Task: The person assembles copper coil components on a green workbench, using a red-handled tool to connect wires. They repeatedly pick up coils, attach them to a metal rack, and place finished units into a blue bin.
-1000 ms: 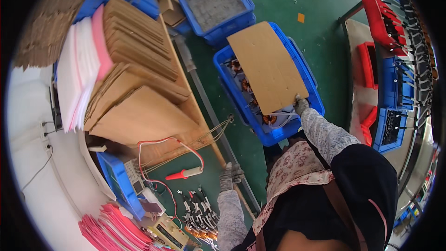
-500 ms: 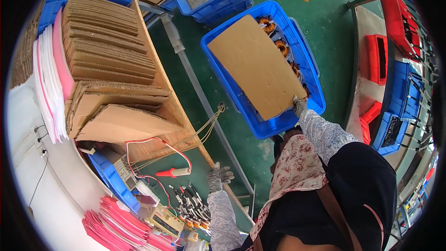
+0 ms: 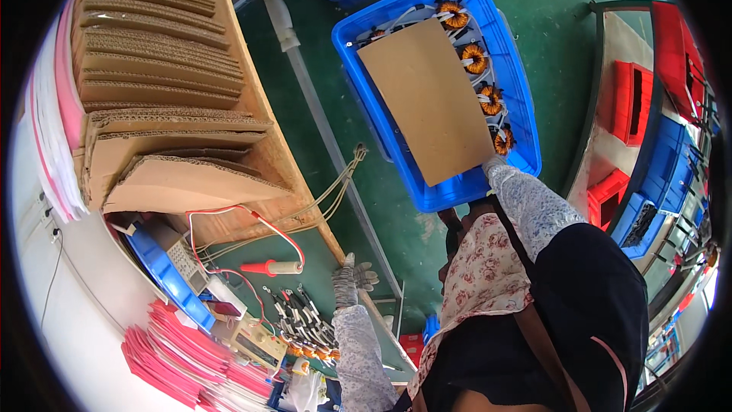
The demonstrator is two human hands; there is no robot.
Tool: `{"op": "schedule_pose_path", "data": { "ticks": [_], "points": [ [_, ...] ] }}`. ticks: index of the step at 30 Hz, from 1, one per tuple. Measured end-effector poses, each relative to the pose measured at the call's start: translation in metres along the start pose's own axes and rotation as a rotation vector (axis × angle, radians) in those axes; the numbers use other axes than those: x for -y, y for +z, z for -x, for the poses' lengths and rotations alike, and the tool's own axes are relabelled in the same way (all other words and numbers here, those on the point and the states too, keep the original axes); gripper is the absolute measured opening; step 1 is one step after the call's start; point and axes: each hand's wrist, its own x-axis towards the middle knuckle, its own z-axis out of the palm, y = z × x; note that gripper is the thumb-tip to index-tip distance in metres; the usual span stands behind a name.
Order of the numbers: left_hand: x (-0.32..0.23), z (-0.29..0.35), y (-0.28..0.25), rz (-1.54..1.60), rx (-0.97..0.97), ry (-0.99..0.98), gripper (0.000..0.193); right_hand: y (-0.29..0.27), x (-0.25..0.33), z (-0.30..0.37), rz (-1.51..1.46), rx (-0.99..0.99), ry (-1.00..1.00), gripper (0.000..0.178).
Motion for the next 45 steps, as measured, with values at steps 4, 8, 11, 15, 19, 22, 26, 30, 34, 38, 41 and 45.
{"op": "schedule_pose_path", "data": {
  "ticks": [4, 8, 11, 15, 19, 22, 26, 30, 34, 38, 41, 45],
  "points": [
    [0.011, 0.001, -0.005, 0.019, 0.026, -0.031, 0.056, -0.048, 0.083, 0.0, 0.287, -0.302, -0.805, 0.055],
    [0.004, 0.006, -0.001, -0.001, 0.005, -0.023, 0.054, -0.099, 0.185, -0.001, 0.53, -0.259, -0.917, 0.093],
    [0.003, 0.006, 0.004, 0.021, -0.058, 0.05, 0.05, -0.111, 0.229, -0.01, 0.588, -0.043, -0.772, 0.111],
    [0.006, 0.004, 0.004, 0.027, -0.081, 0.043, 0.046, -0.084, 0.233, 0.01, 0.75, 0.089, -0.72, 0.119],
    [0.007, 0.0, 0.002, 0.004, -0.066, -0.007, 0.05, -0.055, 0.212, 0.026, 0.833, 0.16, -0.751, 0.117],
    [0.006, 0.001, 0.002, -0.015, -0.05, -0.028, 0.052, -0.045, 0.209, 0.021, 0.838, 0.165, -0.741, 0.113],
    [0.02, -0.005, -0.003, -0.061, -0.14, 0.013, 0.044, -0.033, 0.211, 0.015, 0.834, 0.147, -0.71, 0.107],
    [0.018, -0.004, 0.0, 0.015, -0.144, 0.023, 0.035, -0.032, 0.206, 0.017, 0.805, 0.138, -0.762, 0.104],
    [0.005, 0.0, 0.004, 0.023, -0.118, 0.052, 0.035, -0.037, 0.191, 0.013, 0.615, 0.015, -0.785, 0.103],
    [0.007, 0.002, -0.002, 0.071, -0.037, 0.003, 0.034, -0.05, 0.148, -0.032, 0.151, -0.406, -0.663, 0.069],
    [0.003, 0.008, 0.007, 0.064, -0.039, 0.053, 0.036, -0.093, 0.145, -0.015, -0.504, -0.341, -0.305, 0.028],
    [0.006, 0.005, -0.001, -0.03, 0.065, 0.049, 0.046, -0.079, 0.104, -0.012, -0.336, -0.049, -0.248, 0.047]
  ]
}}
